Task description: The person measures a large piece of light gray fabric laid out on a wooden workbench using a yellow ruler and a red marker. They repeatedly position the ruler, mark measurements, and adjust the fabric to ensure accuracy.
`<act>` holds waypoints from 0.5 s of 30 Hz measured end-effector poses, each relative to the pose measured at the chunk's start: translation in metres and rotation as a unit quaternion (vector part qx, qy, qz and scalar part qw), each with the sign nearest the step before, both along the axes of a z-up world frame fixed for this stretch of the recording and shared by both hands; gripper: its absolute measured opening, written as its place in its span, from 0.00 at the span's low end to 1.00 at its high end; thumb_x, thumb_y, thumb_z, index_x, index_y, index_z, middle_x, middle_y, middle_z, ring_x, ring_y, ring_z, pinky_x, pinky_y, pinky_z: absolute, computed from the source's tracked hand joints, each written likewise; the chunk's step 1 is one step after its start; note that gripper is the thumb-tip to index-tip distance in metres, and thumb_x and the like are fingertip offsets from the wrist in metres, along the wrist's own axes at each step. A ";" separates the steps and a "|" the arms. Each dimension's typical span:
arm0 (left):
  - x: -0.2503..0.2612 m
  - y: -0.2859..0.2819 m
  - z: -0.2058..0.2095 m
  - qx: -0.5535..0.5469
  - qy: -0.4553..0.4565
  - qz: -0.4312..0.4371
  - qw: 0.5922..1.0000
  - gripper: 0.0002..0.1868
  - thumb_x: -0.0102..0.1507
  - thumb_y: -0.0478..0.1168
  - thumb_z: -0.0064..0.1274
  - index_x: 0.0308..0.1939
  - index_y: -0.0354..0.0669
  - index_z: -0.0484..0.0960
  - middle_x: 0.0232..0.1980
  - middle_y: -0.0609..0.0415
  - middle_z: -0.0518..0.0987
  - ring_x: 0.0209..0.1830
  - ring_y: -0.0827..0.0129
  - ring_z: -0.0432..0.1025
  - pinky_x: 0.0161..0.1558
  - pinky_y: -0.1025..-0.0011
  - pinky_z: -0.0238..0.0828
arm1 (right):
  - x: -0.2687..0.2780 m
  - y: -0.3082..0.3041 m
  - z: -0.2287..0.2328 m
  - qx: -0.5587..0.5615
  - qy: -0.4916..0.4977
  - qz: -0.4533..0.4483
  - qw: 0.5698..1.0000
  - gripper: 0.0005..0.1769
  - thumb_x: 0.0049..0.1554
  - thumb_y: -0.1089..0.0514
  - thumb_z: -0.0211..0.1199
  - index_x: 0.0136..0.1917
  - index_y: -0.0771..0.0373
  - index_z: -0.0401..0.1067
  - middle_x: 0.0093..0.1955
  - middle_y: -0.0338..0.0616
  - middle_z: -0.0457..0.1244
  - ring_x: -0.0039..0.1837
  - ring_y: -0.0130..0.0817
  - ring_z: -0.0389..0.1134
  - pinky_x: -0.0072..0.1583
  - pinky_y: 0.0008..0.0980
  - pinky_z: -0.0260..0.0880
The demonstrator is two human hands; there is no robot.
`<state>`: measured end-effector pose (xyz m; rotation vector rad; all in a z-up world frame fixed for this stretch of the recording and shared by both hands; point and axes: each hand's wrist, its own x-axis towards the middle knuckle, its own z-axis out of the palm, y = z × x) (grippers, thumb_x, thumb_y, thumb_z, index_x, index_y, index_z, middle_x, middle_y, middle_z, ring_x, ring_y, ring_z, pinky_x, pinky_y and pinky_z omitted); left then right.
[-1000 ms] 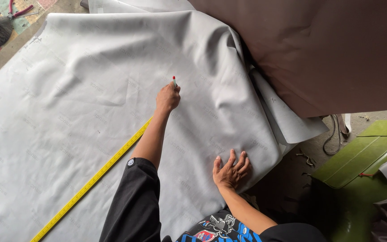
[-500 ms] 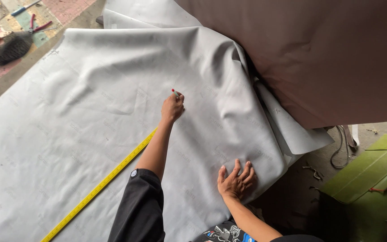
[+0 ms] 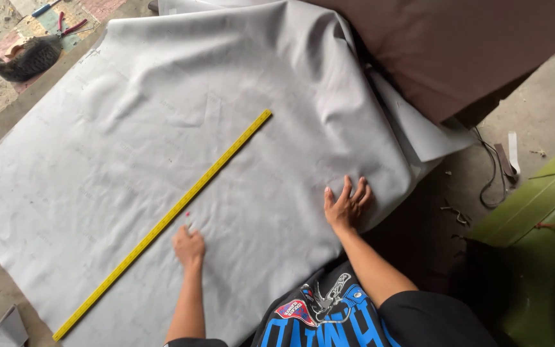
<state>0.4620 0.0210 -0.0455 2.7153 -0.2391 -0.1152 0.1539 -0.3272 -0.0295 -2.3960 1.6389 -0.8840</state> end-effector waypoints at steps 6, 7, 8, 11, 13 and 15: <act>0.019 0.117 0.072 0.156 0.101 0.111 0.976 0.27 0.70 0.45 0.41 0.75 0.55 0.70 0.67 0.38 0.68 0.59 0.40 0.74 0.60 0.44 0.70 | -0.062 0.033 0.003 0.147 0.036 0.126 0.980 0.46 0.56 0.29 0.62 0.80 0.51 0.60 0.85 0.66 0.44 0.83 0.62 0.44 0.78 0.63 0.43; 0.024 0.123 0.089 0.168 0.126 0.134 0.968 0.26 0.74 0.45 0.40 0.77 0.58 0.67 0.68 0.41 0.64 0.54 0.37 0.76 0.58 0.42 0.73 | -0.073 0.045 0.008 0.217 0.045 0.143 0.965 0.46 0.56 0.28 0.62 0.80 0.49 0.59 0.86 0.64 0.41 0.85 0.59 0.41 0.80 0.60 0.40; 0.031 0.129 0.095 0.171 0.127 0.119 0.970 0.26 0.74 0.45 0.40 0.77 0.58 0.67 0.68 0.41 0.64 0.54 0.37 0.76 0.58 0.42 0.73 | -0.086 0.066 0.011 0.219 0.045 0.127 0.966 0.46 0.56 0.28 0.62 0.80 0.49 0.59 0.86 0.64 0.41 0.85 0.59 0.41 0.80 0.60 0.40; 0.056 0.140 0.109 0.182 0.096 0.101 0.973 0.29 0.75 0.52 0.41 0.80 0.59 0.57 0.78 0.37 0.53 0.58 0.30 0.74 0.58 0.40 0.71 | -0.122 0.131 0.016 0.192 0.018 0.080 0.978 0.46 0.54 0.31 0.67 0.78 0.52 0.61 0.84 0.64 0.46 0.76 0.68 0.52 0.76 0.61 0.48; 0.070 0.139 0.112 0.202 0.153 0.106 0.962 0.36 0.75 0.64 0.33 0.85 0.65 0.47 0.83 0.45 0.41 0.58 0.29 0.73 0.63 0.43 0.67 | -0.150 0.176 0.013 0.320 -0.056 -0.004 0.946 0.49 0.54 0.33 0.66 0.81 0.52 0.55 0.79 0.66 0.48 0.79 0.63 0.53 0.73 0.54 0.61; 0.079 0.134 0.094 0.185 0.112 0.066 0.974 0.32 0.75 0.64 0.37 0.78 0.57 0.58 0.78 0.40 0.50 0.55 0.29 0.74 0.59 0.40 0.69 | -0.175 0.208 0.023 0.417 -0.063 -0.067 0.904 0.48 0.54 0.33 0.65 0.81 0.51 0.56 0.75 0.58 0.56 0.72 0.55 0.63 0.68 0.48 0.67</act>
